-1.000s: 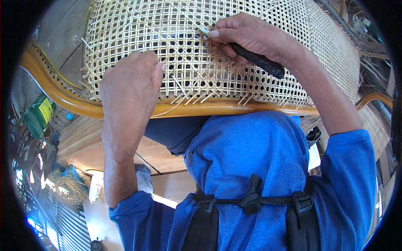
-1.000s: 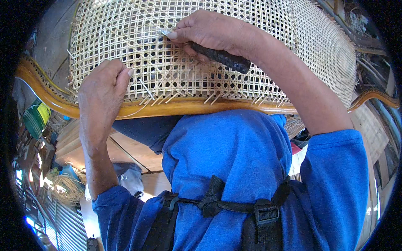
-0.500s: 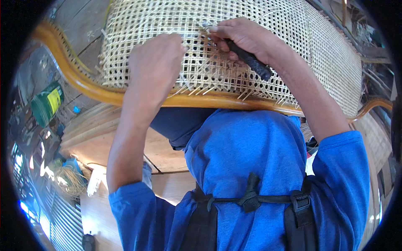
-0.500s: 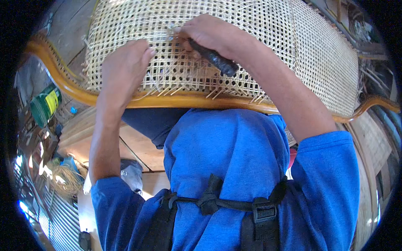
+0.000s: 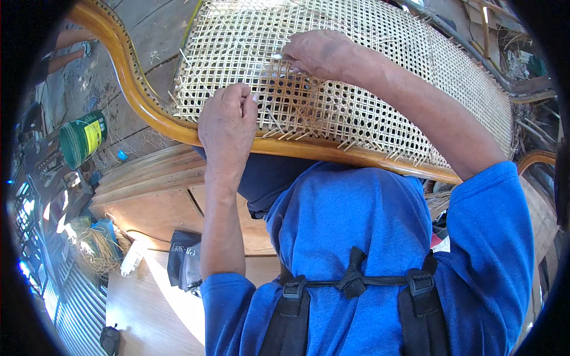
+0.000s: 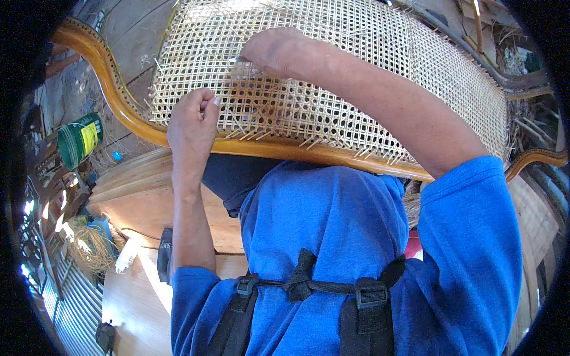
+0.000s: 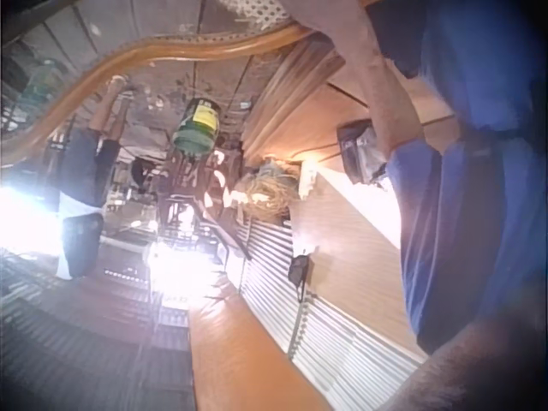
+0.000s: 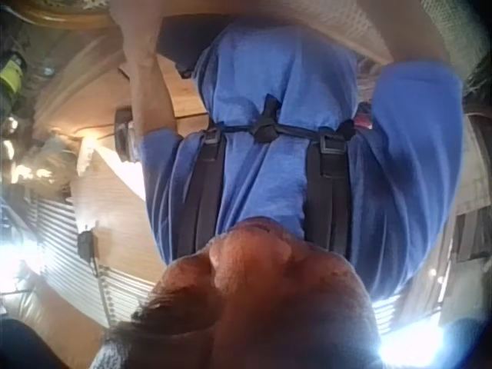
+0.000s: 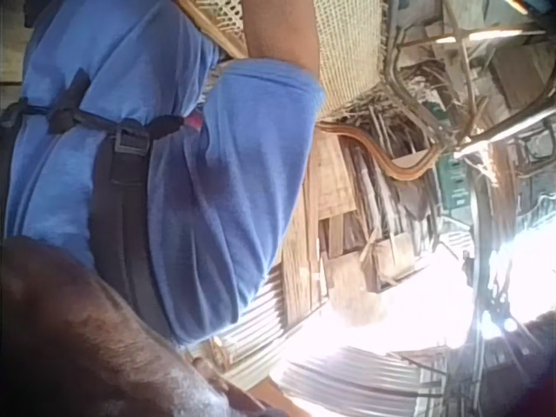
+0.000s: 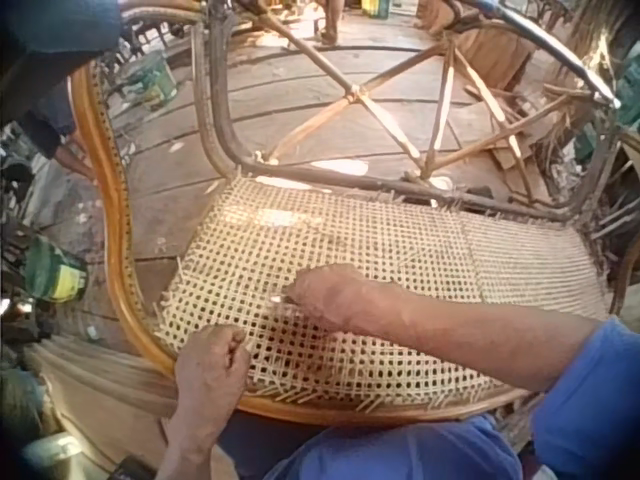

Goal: Weaving and repairing the rattan seat of a wooden chair.

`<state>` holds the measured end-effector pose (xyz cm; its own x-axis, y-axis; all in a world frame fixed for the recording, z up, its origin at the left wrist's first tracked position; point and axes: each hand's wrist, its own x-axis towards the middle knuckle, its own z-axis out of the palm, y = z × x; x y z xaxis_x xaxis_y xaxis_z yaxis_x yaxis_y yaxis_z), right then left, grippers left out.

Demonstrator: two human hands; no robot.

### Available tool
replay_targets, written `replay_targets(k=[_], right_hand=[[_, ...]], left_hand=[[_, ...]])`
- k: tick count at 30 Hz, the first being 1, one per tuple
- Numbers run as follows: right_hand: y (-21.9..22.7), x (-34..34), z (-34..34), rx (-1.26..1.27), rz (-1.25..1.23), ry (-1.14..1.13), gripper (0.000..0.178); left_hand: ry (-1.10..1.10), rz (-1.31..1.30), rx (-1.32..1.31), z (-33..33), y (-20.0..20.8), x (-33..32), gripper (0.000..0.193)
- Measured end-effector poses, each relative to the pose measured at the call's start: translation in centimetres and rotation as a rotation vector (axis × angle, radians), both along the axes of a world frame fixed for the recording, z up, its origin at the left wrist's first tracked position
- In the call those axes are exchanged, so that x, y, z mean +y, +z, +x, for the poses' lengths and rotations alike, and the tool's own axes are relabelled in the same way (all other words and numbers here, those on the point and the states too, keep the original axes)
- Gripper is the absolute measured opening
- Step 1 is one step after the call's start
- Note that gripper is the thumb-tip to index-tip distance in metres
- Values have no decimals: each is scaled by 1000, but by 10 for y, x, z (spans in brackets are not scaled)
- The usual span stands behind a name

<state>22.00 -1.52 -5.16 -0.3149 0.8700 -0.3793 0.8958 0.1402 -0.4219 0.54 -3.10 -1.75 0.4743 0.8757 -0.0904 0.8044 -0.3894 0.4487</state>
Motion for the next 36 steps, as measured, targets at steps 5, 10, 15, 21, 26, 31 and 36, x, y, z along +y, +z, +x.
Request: replay_targets(k=[5,10,15,21,26,31,36], right_hand=[[-10,4,40,449,-303,-179,20],[14,15,21,207,-367,-76,22],[14,11,25,279,-314,-49,21],[19,19,35,165,-359,39,19],[9,14,38,353,-285,-16,21],[2,22,59,366,-405,-39,21],[24,22,30,134,-219,132,22]], left_hand=[[94,258,-70,1,-11,-8,12],[266,194,-313,3,-17,-12,16],[280,214,-280,4,-13,-16,14],[303,144,-265,6,-12,-14,14],[253,195,-245,-1,-14,-14,14],[438,-22,-368,10,-5,-9,14],[485,-61,-376,19,1,-9,15]])
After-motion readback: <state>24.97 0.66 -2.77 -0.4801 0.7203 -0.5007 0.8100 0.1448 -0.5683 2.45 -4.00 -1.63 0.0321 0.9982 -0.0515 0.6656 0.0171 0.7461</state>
